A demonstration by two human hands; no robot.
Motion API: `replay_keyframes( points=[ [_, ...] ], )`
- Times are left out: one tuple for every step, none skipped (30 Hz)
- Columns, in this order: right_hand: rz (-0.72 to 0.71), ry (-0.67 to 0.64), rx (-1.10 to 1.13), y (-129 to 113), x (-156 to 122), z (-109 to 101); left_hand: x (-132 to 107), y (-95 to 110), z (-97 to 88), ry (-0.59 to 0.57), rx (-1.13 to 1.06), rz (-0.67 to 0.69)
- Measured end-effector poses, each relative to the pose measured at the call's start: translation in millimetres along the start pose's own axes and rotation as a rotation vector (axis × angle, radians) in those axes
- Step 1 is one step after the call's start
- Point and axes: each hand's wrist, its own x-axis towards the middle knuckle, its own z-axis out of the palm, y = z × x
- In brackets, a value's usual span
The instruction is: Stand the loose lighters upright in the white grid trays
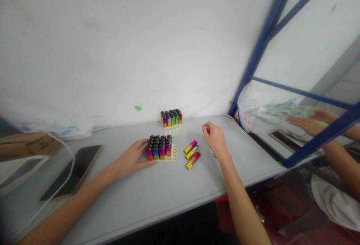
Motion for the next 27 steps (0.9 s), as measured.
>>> replay_keyframes(
  points=[
    [-0.004, 0.021, 0.003, 3.7, -0.6, -5.9, -0.1, -0.2, 0.2, 0.003, -0.002, 0.005],
    [-0.001, 0.047, 0.002, 8.3, -1.4, -12.6, -0.2, -0.4, 0.5, 0.008, -0.002, 0.010],
    [0.011, 0.075, -0.002, 14.0, -2.6, -19.6, -0.3, -0.6, 0.8, 0.013, 0.001, 0.014],
    [0.030, 0.100, -0.010, 20.6, -4.1, -26.4, -0.4, -0.8, 1.1, 0.018, 0.005, 0.017],
    [0.056, 0.116, -0.025, 28.1, -6.3, -32.7, -0.4, -1.0, 1.5, 0.021, 0.011, 0.019],
    [0.081, 0.118, -0.044, 36.0, -9.3, -38.0, -0.4, -1.2, 1.9, 0.023, 0.015, 0.020],
    [0.102, 0.101, -0.069, 44.1, -13.2, -42.0, -0.3, -1.6, 2.4, 0.023, 0.019, 0.020],
    [0.120, 0.066, -0.101, 51.9, -18.0, -44.4, -0.2, -2.0, 2.9, 0.021, 0.021, 0.019],
    [0.134, 0.015, -0.139, 58.8, -23.8, -45.2, -0.1, -2.5, 3.4, 0.017, 0.023, 0.016],
    [0.150, -0.048, -0.181, 64.3, -30.2, -44.4, -0.1, -3.1, 3.9, 0.015, 0.023, 0.013],
    [0.168, -0.119, -0.221, 68.2, -37.0, -42.0, -0.1, -3.8, 4.4, 0.017, 0.022, 0.009],
    [0.183, -0.194, -0.254, 70.1, -43.7, -38.2, -0.1, -4.5, 4.8, 0.021, 0.020, 0.007],
    [0.193, -0.264, -0.277, 70.0, -49.8, -33.3, -0.1, -5.2, 5.1, 0.028, 0.015, 0.007],
    [0.194, -0.318, -0.289, 68.1, -54.9, -27.7, -0.2, -5.7, 5.2, 0.033, 0.010, 0.010],
    [0.185, -0.348, -0.291, 64.7, -58.5, -21.6, -0.3, -6.1, 5.3, 0.036, 0.007, 0.013],
    [0.170, -0.357, -0.279, 60.1, -60.5, -15.4, -0.3, -6.2, 5.2, 0.035, 0.007, 0.014],
    [0.147, -0.352, -0.254, 54.9, -60.7, -9.5, -0.3, -6.1, 4.9, 0.030, 0.009, 0.013],
    [0.119, -0.342, -0.216, 49.4, -59.0, -4.1, -0.3, -5.8, 4.6, 0.023, 0.013, 0.008],
    [0.088, -0.331, -0.169, 44.0, -55.8, 0.7, -0.4, -5.4, 4.3, 0.018, 0.017, 0.003],
    [0.059, -0.319, -0.116, 38.8, -51.1, 4.7, -0.4, -4.9, 3.9, 0.014, 0.019, 0.000],
    [0.038, -0.304, -0.059, 33.7, -45.4, 7.8, -0.5, -4.3, 3.5, 0.014, 0.019, -0.001],
    [0.030, -0.291, 0.011, 28.6, -39.0, 10.2, -0.7, -3.7, 3.2, 0.015, 0.017, 0.001],
    [0.038, -0.283, 0.100, 23.0, -32.2, 12.0, -0.8, -3.2, 3.0, 0.018, 0.014, 0.003],
    [0.063, -0.281, 0.214, 16.8, -25.2, 13.2, -1.0, -2.7, 2.9, 0.020, 0.013, 0.004],
    [0.095, -0.284, 0.349, 9.6, -18.5, 14.2, -1.2, -2.3, 2.8, 0.021, 0.011, 0.003],
    [0.128, -0.294, 0.496, 1.3, -12.1, 15.2, -1.4, -1.9, 2.8, 0.021, 0.010, 0.000],
    [0.157, -0.304, 0.641, -8.2, -6.3, 16.4, -1.5, -1.6, 2.8, 0.021, 0.008, -0.004]
  ],
)
